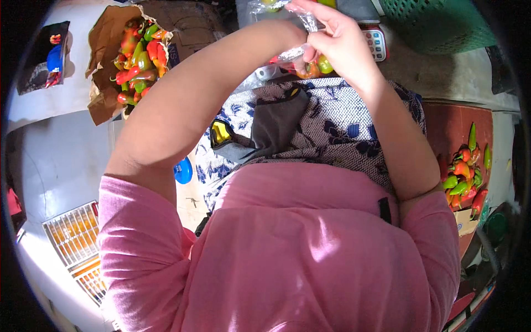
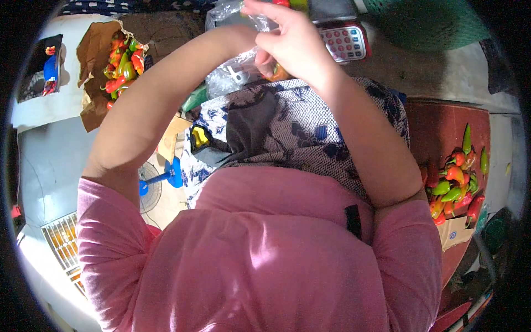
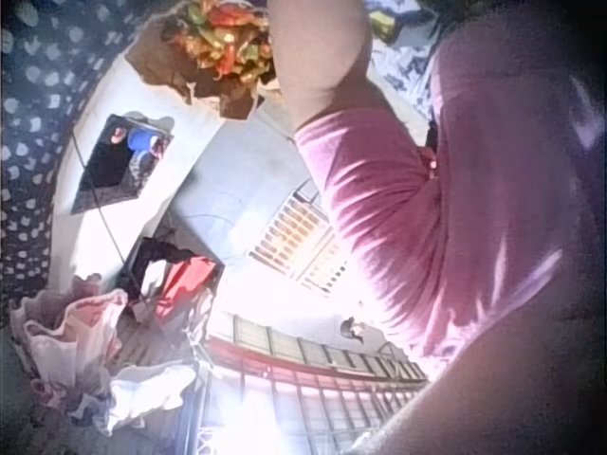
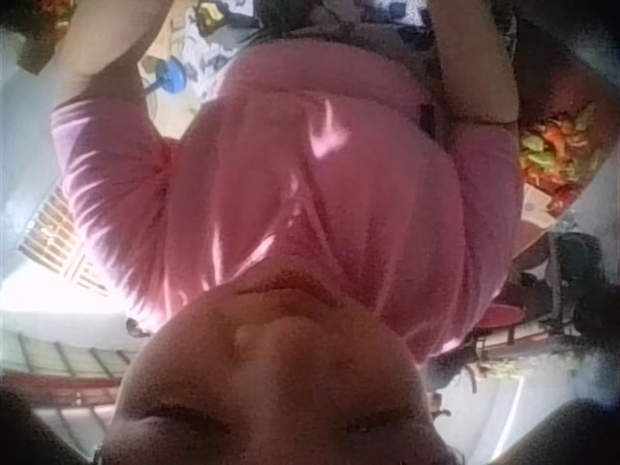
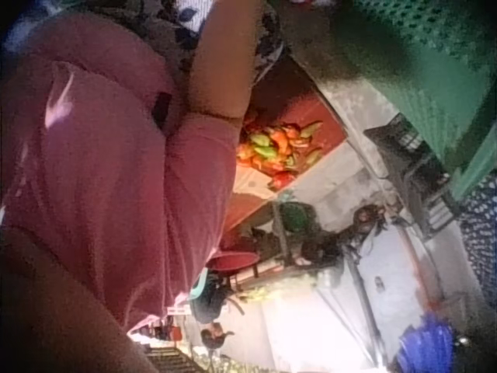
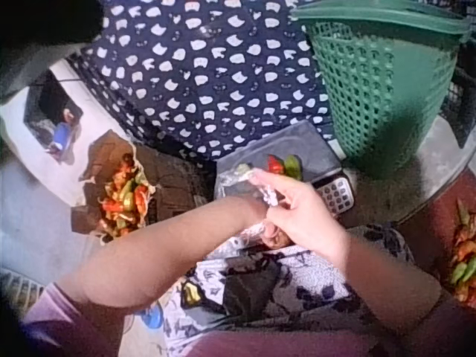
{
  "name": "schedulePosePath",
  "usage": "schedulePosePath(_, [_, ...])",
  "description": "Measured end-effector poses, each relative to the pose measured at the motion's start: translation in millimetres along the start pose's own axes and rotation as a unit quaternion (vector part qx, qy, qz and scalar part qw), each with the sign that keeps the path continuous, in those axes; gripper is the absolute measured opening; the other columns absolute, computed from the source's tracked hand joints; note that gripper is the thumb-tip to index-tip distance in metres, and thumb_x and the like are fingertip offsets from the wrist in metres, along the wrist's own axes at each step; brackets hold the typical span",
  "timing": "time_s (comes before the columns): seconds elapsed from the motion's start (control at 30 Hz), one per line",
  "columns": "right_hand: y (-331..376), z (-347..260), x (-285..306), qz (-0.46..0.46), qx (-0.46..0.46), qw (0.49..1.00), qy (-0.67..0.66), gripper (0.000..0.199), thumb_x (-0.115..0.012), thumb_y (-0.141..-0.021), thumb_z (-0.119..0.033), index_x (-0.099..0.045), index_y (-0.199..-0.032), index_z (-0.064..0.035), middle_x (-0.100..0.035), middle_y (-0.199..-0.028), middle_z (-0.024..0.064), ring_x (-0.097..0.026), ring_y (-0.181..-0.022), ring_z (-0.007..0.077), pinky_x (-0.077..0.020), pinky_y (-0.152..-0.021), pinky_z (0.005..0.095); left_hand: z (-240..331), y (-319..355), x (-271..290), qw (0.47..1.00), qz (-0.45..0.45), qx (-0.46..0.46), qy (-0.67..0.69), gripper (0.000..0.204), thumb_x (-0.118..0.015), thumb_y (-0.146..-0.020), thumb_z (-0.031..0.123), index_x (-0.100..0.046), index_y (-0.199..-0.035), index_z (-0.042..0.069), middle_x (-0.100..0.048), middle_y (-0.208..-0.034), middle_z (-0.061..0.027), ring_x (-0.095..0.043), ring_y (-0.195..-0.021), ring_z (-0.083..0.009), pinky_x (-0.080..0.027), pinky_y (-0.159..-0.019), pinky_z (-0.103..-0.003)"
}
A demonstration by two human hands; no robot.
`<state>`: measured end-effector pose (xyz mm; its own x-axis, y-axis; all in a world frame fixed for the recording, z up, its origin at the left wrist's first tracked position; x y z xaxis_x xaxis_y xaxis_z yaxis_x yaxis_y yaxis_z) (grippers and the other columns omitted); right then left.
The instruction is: The person weighs peppers on a digital scale, places them into a plastic bag, and uses a knife to trim the stems.
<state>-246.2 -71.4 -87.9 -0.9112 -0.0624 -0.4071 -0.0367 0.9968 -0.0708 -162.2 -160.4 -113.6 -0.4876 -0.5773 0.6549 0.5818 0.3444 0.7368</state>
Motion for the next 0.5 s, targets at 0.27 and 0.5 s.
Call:
schedulePosePath(0.27, [4, 12, -16, -0.038, 0.071, 0.994, 0.076, 0.055, -0.046, -0.082, 0.010, -0.048, -0.135, -0.0071, -0.057, -0.129, 0.0062, -0.056, -0.060, 0.0064, -0.0493, -0.057, 0.0198, -84, -41, -25, 0.948, -0.139, 0.245, 0.148, 0.021, -0.075, -0.071, 0.028, -0.071, -0.087, 0.014, -0.069, -0.090, -0.0055, -0.063, -0.092, -0.0182, -0.046, -0.085, -0.037])
schedulePosePath(0.5, [-10, 26, -3, 0.002, 0.052, 0.977, 0.206, 0.037, -0.050, -0.084, 0.003, -0.060, -0.119, -0.0013, -0.067, -0.106, 0.0094, -0.060, -0.069, 0.0105, -0.0502, -0.066, 0.0229, -28, 27, -22, 0.992, -0.072, 0.096, -0.050, 0.036, -0.069, -0.077, 0.029, -0.065, -0.108, 0.011, -0.066, -0.107, -0.0121, -0.061, -0.096, -0.0257, -0.046, -0.087, -0.037])
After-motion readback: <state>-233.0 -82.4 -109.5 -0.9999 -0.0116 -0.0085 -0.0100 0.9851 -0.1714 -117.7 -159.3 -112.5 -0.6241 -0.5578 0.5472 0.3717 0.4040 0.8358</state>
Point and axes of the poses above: each hand's wrist, its own y-axis away from the middle knuckle, its own x-axis out of the back of the hand, z = x × y, the point moved 4 cm from there along -y, towards the middle knuckle
